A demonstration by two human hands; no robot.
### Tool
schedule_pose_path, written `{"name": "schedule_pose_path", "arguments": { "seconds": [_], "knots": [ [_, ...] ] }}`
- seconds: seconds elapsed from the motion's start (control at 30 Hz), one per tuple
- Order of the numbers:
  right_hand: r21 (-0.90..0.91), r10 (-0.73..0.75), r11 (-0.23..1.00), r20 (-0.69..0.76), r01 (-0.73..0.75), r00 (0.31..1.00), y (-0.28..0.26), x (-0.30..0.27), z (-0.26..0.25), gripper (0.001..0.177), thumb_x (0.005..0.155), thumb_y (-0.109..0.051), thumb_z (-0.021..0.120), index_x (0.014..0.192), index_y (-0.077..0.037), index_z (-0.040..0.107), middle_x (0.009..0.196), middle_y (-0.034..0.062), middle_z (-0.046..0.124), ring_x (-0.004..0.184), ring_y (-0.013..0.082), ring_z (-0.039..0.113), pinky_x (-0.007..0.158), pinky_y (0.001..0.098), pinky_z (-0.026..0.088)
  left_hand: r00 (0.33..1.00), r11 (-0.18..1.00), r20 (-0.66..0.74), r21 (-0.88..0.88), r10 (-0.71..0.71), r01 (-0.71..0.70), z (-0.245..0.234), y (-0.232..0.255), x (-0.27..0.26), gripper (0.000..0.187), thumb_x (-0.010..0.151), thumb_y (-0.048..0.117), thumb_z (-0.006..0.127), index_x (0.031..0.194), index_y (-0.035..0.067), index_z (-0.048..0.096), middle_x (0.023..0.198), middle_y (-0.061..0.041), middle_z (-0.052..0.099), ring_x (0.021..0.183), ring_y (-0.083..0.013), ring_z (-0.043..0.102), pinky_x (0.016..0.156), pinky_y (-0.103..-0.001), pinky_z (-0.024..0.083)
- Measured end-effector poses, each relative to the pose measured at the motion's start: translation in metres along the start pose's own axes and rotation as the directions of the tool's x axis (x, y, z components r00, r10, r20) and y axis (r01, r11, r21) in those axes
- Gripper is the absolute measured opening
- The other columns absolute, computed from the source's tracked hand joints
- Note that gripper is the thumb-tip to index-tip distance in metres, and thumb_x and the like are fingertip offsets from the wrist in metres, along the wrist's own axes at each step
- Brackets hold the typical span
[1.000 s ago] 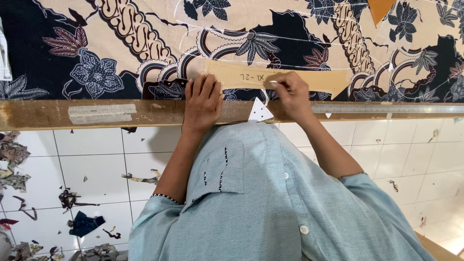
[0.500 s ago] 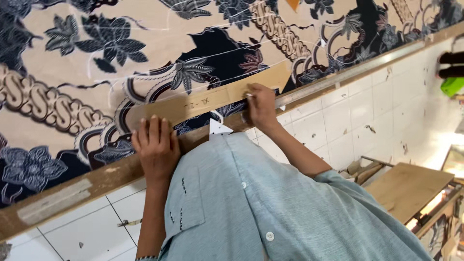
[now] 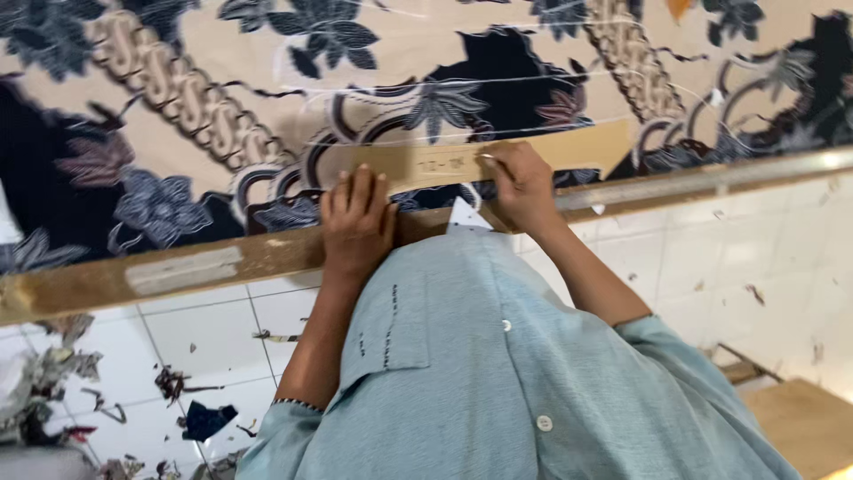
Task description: The person places a cardboard pattern on a large piece of patterned fabric laid out on a table. They use a white triangular tool and a white marking tool to trace or mark the fabric along the pattern's edges. The person adjusts the pattern and tool positions multiple times to complete the marking.
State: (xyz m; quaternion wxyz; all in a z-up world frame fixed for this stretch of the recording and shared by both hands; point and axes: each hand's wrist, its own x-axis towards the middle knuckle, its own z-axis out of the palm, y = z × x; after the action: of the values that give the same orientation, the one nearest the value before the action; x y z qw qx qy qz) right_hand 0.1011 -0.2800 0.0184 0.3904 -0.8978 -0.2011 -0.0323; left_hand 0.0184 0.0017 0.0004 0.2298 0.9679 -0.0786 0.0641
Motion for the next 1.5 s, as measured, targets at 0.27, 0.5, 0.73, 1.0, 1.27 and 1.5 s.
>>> {"name": "schedule_pose_path", "arguments": {
  "seconds": [0.27, 0.5, 0.73, 1.0, 1.27, 1.5],
  "knots": [
    [0.139, -0.307, 0.949, 0.204, 0.283, 0.930, -0.049, 0.091, 0.093, 0.021, 0.086, -0.002, 0.077, 0.106, -0.003, 0.070, 0.092, 0.0144, 0.069, 0.084, 0.0352, 0.068, 0.074, 0.0433, 0.054, 0.995, 0.999, -0.097, 0.050, -0.004, 0.009, 0.007, -0.006, 0.006, 0.035, 0.098, 0.019, 0.067, 0.131, 0.007, 0.068, 0.147, -0.014, 0.057, 0.125, -0.0330, 0.058, 0.101, -0.048, 0.043],
    [0.146, -0.346, 0.937, 0.248, 0.318, 0.905, -0.057, 0.102, 0.107, 0.018, 0.090, -0.001, 0.074, 0.107, -0.005, 0.069, 0.095, 0.0139, 0.067, 0.087, 0.0349, 0.067, 0.075, 0.0426, 0.055, 0.993, 0.994, -0.114, 0.106, -0.027, 0.039, 0.012, -0.008, 0.005, 0.033, 0.096, 0.021, 0.066, 0.126, 0.008, 0.071, 0.144, -0.012, 0.058, 0.121, -0.0299, 0.058, 0.103, -0.045, 0.042],
    [0.184, -0.214, 0.971, 0.399, 0.150, 0.892, -0.060, 0.107, 0.095, 0.020, 0.092, 0.000, 0.072, 0.112, -0.003, 0.070, 0.092, 0.0129, 0.064, 0.083, 0.0313, 0.067, 0.071, 0.0409, 0.055, 0.985, 0.989, -0.172, 0.144, 0.001, 0.025, 0.010, -0.009, 0.006, 0.031, 0.097, 0.022, 0.067, 0.126, 0.010, 0.072, 0.142, -0.009, 0.056, 0.122, -0.0258, 0.052, 0.105, -0.042, 0.039],
    [0.110, -0.392, 0.919, 0.363, 0.378, 0.846, -0.063, 0.114, 0.098, 0.017, 0.086, 0.000, 0.075, 0.102, -0.002, 0.070, 0.101, 0.0117, 0.067, 0.088, 0.0304, 0.068, 0.074, 0.0393, 0.056, 0.992, 0.989, -0.127, 0.144, -0.020, 0.039, 0.008, -0.008, 0.009, 0.030, 0.098, 0.022, 0.066, 0.126, 0.010, 0.071, 0.144, -0.010, 0.056, 0.120, -0.0255, 0.052, 0.105, -0.040, 0.038],
    [0.068, -0.472, 0.868, 0.424, 0.492, 0.773, -0.070, 0.118, 0.103, 0.016, 0.082, -0.003, 0.077, 0.096, 0.001, 0.070, 0.099, 0.0126, 0.065, 0.092, 0.0300, 0.065, 0.078, 0.0397, 0.057, 0.997, 0.973, -0.078, 0.231, 0.016, 0.003, 0.013, -0.008, 0.008, 0.037, 0.096, 0.015, 0.062, 0.131, 0.016, 0.071, 0.148, -0.011, 0.051, 0.121, -0.0275, 0.047, 0.106, -0.043, 0.035],
    [-0.083, -0.492, 0.761, 0.571, 0.643, 0.657, -0.055, 0.111, 0.087, 0.015, 0.080, -0.006, 0.074, 0.091, 0.004, 0.070, 0.087, 0.0137, 0.061, 0.084, 0.0280, 0.063, 0.071, 0.0385, 0.057, 0.997, 0.967, -0.070, 0.255, 0.025, -0.007, 0.016, -0.004, 0.009, 0.040, 0.092, 0.012, 0.061, 0.130, 0.022, 0.071, 0.150, -0.015, 0.048, 0.121, -0.0307, 0.047, 0.109, -0.047, 0.034]
  ]
}}
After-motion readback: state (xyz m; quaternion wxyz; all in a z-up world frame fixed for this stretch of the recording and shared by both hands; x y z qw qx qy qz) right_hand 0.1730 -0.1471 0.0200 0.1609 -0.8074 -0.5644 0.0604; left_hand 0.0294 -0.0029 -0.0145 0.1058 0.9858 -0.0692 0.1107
